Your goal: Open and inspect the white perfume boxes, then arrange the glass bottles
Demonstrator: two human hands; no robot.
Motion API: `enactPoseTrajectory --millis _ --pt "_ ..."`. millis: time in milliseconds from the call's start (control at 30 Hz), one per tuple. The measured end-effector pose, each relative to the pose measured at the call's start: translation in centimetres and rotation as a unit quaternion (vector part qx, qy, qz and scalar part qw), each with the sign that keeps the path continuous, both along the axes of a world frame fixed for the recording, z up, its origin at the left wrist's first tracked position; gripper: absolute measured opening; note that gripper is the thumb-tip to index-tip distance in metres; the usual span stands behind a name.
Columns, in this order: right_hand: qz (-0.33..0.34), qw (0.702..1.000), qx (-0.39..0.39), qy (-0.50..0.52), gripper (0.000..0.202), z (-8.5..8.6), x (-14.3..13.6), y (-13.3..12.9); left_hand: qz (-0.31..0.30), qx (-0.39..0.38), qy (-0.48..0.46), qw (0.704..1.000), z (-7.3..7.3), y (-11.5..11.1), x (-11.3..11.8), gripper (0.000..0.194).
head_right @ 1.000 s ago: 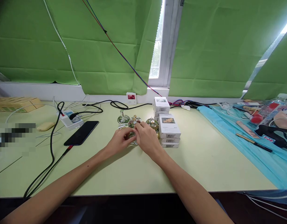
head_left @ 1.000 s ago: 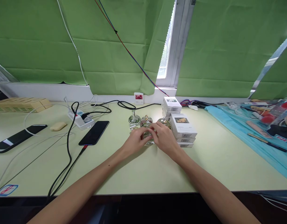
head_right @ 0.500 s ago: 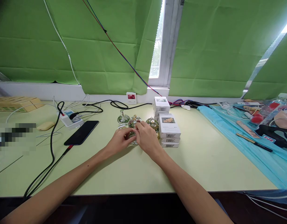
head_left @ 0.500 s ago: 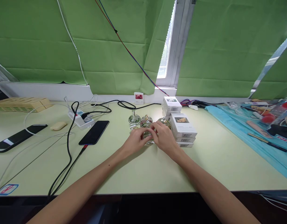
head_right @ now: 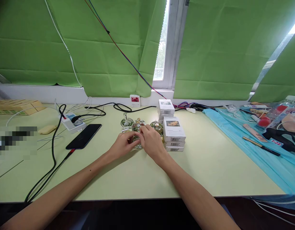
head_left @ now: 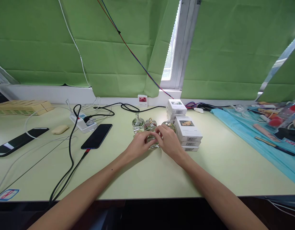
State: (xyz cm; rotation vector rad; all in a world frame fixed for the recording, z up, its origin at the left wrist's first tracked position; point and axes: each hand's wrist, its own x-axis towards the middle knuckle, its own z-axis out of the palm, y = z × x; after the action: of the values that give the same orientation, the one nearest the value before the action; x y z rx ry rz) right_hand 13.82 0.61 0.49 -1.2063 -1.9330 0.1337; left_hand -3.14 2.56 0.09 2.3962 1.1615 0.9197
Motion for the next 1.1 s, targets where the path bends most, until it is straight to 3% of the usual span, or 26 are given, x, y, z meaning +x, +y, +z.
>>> enactPoseTrajectory --millis 667,1100 --pt "-0.012 1.000 -0.007 0.007 0.013 0.05 -0.11 -0.41 0.004 0.010 0.006 1.000 -0.42 0.18 -0.20 0.014" --pt "0.024 0.998 -0.025 0.044 0.012 -0.24 -0.02 0.00 -0.003 0.010 0.005 1.000 -0.50 0.17 -0.26 0.020"
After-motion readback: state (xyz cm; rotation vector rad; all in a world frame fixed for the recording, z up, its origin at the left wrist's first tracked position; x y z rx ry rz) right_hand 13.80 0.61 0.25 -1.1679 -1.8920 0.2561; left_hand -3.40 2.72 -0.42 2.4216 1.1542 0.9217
